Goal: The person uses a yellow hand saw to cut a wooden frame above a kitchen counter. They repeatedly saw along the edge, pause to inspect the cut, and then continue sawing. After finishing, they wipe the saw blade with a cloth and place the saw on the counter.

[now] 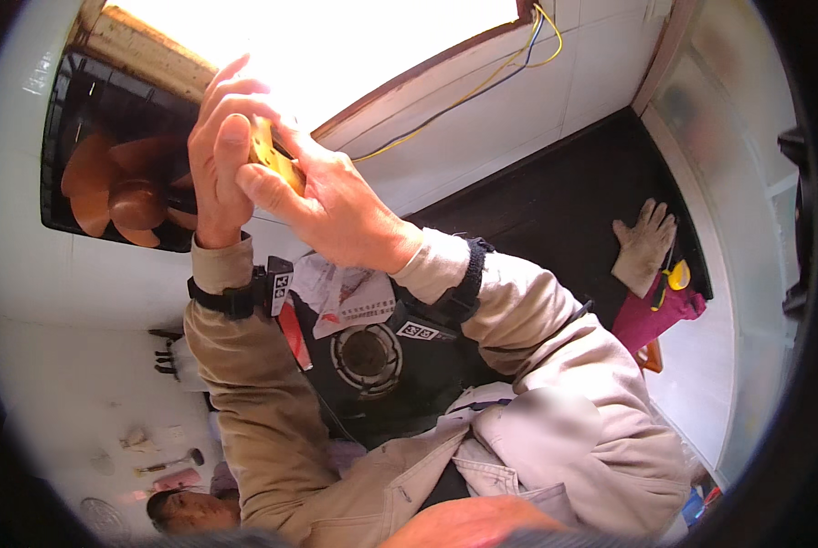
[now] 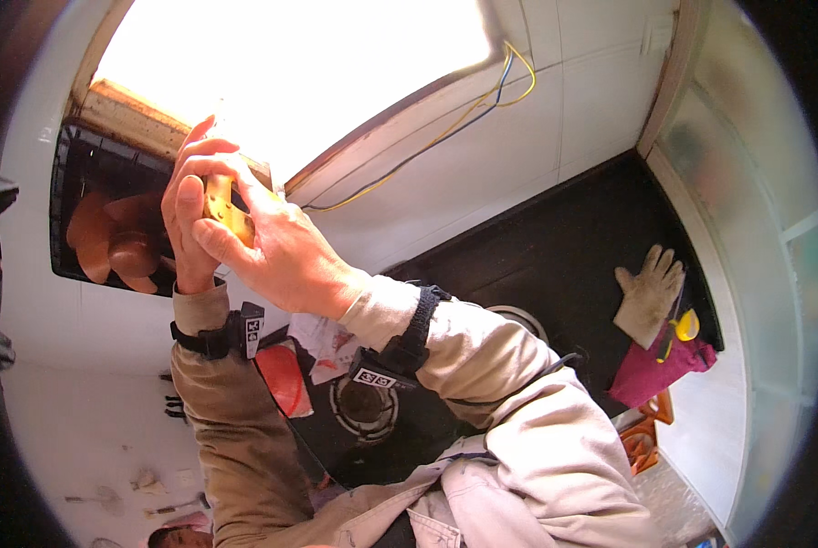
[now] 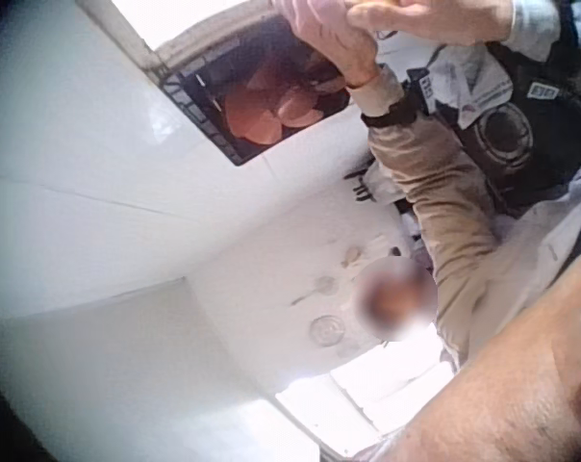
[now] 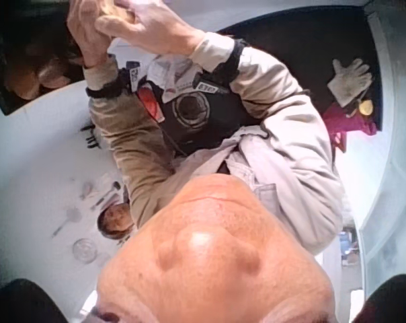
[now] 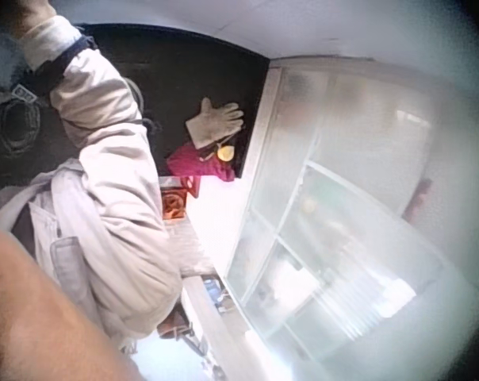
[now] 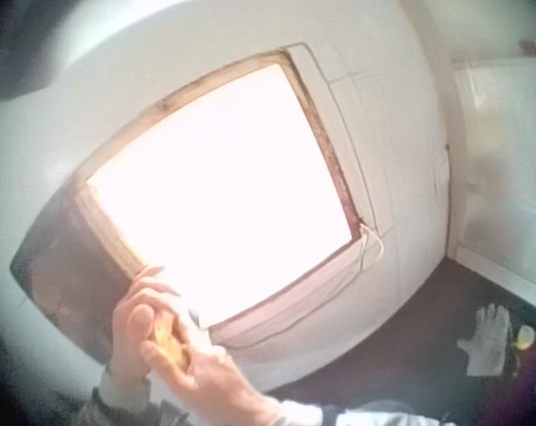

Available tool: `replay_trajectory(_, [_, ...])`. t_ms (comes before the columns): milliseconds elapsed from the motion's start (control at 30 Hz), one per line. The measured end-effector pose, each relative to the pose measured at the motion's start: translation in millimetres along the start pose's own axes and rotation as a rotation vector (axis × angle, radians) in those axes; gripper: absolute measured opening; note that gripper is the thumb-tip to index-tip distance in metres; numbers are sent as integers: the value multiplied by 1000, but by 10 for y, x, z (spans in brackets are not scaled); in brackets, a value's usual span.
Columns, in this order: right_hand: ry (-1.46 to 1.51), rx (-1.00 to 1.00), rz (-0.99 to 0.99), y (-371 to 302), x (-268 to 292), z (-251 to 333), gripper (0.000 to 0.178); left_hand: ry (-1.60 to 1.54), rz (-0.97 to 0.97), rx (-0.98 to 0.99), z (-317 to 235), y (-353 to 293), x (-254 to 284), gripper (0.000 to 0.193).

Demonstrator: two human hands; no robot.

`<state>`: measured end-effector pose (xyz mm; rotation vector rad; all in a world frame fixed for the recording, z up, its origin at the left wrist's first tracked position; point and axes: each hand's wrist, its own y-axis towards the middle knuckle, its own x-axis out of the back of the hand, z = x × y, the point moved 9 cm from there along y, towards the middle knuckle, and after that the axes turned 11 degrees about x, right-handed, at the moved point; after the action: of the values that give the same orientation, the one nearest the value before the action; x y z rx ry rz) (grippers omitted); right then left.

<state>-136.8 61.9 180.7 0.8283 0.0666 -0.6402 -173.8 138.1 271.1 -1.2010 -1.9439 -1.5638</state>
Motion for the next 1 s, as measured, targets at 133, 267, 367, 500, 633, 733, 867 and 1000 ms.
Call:
replay_trajectory(133, [-5, 28, -32, -42, 17, -54, 87, -42, -1, -2, 13, 97, -66, 40])
replay_trajectory(267, [-22, -31, -7, -120, 17, -160, 87, -113, -79, -5, 28, 94, -172, 44])
replay_trajectory(367, [-33, -53, 18, -154, 17, -178, 87, -224, -131, 2, 68, 57, -228, 49])
replay_trajectory(500, [-58, -57, 4, -146, 41, -164, 85, -238, -172, 31, 117, 61, -236, 51])
replay_trajectory(633, [-60, -13, -48, -116, 72, -128, 84, -222, -160, 50, 104, 56, -245, 50])
replay_trajectory(733, [-62, -4, -57, -112, 74, -122, 84, -243, -139, 52, 102, 45, -267, 49])
replay_trajectory(867, [-41, -78, -5, -130, 35, -176, 84, -179, -154, -87, -4, 14, -236, 50])
replay_trajectory(1000, [-121, -57, -4, -128, 37, -144, 83, -106, -225, -9, -20, -66, -166, 51])
